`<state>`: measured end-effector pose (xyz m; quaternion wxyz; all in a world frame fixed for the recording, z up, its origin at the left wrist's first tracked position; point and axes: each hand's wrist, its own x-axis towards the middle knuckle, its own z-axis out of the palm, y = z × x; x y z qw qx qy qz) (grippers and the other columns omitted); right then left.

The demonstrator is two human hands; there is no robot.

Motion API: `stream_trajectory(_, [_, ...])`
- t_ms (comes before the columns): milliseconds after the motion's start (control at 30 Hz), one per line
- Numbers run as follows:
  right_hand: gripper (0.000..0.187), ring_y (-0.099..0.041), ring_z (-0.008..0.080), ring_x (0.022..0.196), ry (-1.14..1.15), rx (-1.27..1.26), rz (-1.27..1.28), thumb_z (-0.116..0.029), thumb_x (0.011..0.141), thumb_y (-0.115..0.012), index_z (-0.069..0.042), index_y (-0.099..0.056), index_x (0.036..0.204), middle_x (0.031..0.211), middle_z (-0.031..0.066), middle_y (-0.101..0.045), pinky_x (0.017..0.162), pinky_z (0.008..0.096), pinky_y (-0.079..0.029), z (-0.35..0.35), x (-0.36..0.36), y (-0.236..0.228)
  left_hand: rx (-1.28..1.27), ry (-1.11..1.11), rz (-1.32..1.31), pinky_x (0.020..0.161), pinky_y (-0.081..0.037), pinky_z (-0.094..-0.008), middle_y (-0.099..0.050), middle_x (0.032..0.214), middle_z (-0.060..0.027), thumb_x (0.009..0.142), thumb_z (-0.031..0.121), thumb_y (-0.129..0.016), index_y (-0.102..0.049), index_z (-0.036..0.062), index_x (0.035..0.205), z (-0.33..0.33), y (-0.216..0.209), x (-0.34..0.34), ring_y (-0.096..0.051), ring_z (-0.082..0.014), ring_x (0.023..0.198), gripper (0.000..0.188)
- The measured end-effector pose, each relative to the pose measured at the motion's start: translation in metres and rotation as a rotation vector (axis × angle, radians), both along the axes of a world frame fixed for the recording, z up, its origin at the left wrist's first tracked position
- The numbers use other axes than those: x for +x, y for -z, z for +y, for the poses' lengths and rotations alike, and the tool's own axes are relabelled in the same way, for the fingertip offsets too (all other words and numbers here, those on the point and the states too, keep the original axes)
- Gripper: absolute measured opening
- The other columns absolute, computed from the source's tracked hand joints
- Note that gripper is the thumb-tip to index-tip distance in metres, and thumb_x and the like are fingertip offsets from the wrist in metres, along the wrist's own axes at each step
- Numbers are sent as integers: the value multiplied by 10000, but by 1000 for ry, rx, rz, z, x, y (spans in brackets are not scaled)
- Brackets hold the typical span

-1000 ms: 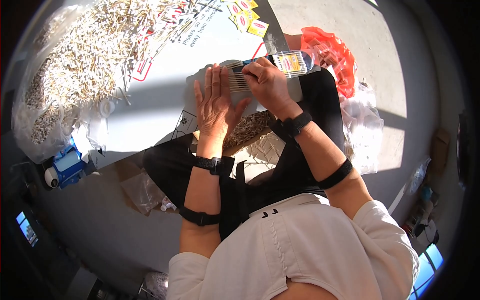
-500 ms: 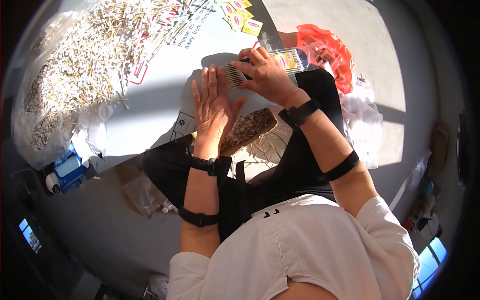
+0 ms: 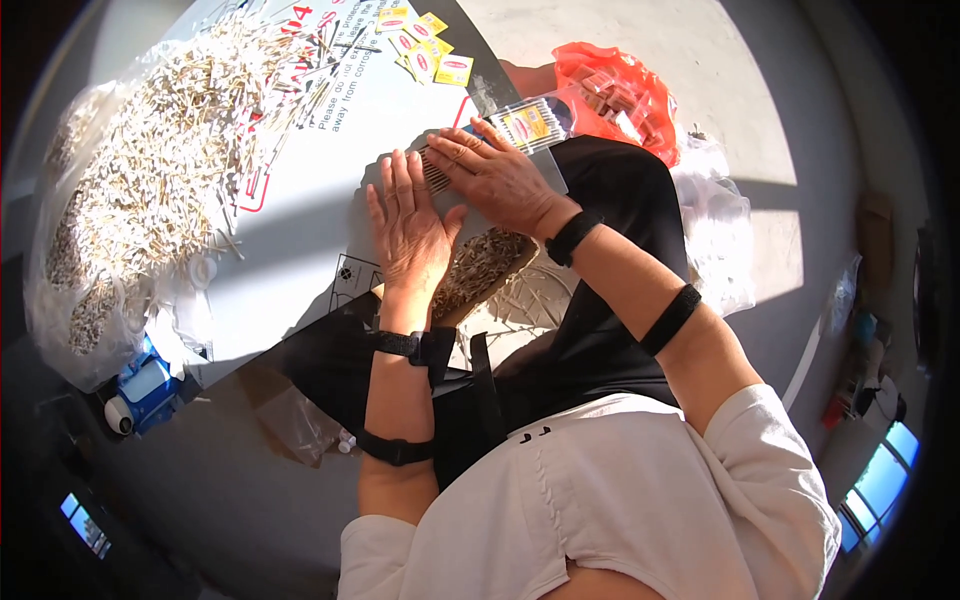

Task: Sorting and aligning thin wooden sticks into a container or bundle on a table.

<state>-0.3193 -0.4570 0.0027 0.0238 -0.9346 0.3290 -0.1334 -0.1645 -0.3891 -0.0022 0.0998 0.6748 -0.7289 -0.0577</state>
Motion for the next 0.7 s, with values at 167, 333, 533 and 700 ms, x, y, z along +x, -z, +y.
stream_trajectory(167, [501, -336, 182, 1373, 73, -26, 32, -241, 879, -546, -96, -475, 1353, 1450, 49, -409, 1161, 423, -201, -9, -30, -9, -7, -2, 24, 1161, -124, -495, -185, 1546, -164, 898, 515, -511, -198, 23, 1483, -11, 1, -31, -144, -286, 1449, 825])
stream_trajectory(333, [636, -283, 229, 1400, 351, 28, -84, -408, 893, -552, -92, -384, 1418, 1490, 82, -347, 1159, 462, -171, -19, -70, -5, 9, -31, 55, 1159, -119, -504, -171, 1544, -194, 902, 508, -519, -165, 3, 1482, -16, -2, -46, -144, -320, 1443, 846])
stream_trajectory(533, [697, -223, 272, 1425, 318, 190, -103, -467, 938, -460, -83, -255, 1482, 1533, 96, -258, 1161, 458, -149, -19, -81, 13, -14, -65, 42, 1157, -119, -509, -169, 1540, -209, 921, 489, -496, -148, -13, 1477, -19, -3, -58, -147, -332, 1440, 826])
stream_trajectory(700, [684, -231, 298, 1415, 285, 189, -114, -458, 950, -440, -64, -255, 1477, 1523, 128, -267, 1164, 447, -144, -20, -81, 16, -9, -83, 20, 1155, -130, -505, -174, 1541, -208, 905, 511, -515, -173, -31, 1471, -24, -4, -69, -166, -327, 1438, 855])
